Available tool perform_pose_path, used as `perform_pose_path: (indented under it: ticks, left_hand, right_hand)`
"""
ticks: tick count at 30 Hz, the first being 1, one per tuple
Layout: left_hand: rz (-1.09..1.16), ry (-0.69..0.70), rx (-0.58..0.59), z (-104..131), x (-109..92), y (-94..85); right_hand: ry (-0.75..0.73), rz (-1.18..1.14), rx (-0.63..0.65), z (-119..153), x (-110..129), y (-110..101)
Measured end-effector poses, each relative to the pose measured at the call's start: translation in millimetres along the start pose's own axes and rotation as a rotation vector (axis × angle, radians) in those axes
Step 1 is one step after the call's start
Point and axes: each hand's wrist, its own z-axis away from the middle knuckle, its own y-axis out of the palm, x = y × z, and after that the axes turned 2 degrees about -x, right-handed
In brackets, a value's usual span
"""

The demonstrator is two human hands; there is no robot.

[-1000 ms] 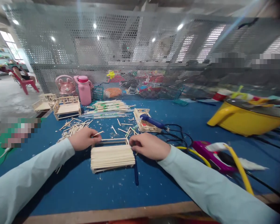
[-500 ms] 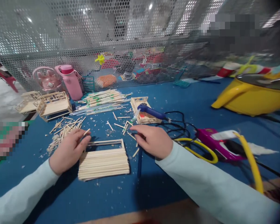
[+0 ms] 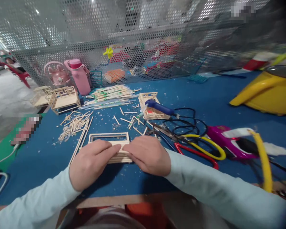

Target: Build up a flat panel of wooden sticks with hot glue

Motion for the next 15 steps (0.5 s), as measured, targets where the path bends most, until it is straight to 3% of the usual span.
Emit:
perform_pose_path:
  ticks: [2, 5, 6, 8, 12, 15]
  left_hand:
    - [-0.035, -0.069, -0.079, -0.8, 8.6, -3.9]
    - [-0.15, -0.386, -0.358, 4.8, 28.5, -16.1]
    - [-0.148, -0.465, -0.402, 7.2, 35.2, -19.2]
    - [-0.069, -0.615, -0.298, 11.9, 46.3, -20.8]
    - [0.201, -0.837, 0.119, 20.2, 53.8, -9.4]
    - [0.462, -0.987, 0.184, 28.1, 51.5, 0.7]
  right_hand:
    - [0.083, -0.042, 0.001, 5.9, -5.2, -2.3]
    - [0.261, -0.119, 0.0, 12.9, -14.3, -7.0]
    - [0.319, -0.149, 0.014, 14.1, -16.4, -7.8]
    - [0.418, -0.22, 0.069, 14.7, -18.5, -7.7]
    - [0.541, -0.335, 0.161, 9.2, -17.1, -2.7]
    - [0.587, -0.34, 0.193, 4.0, -15.9, 2.0]
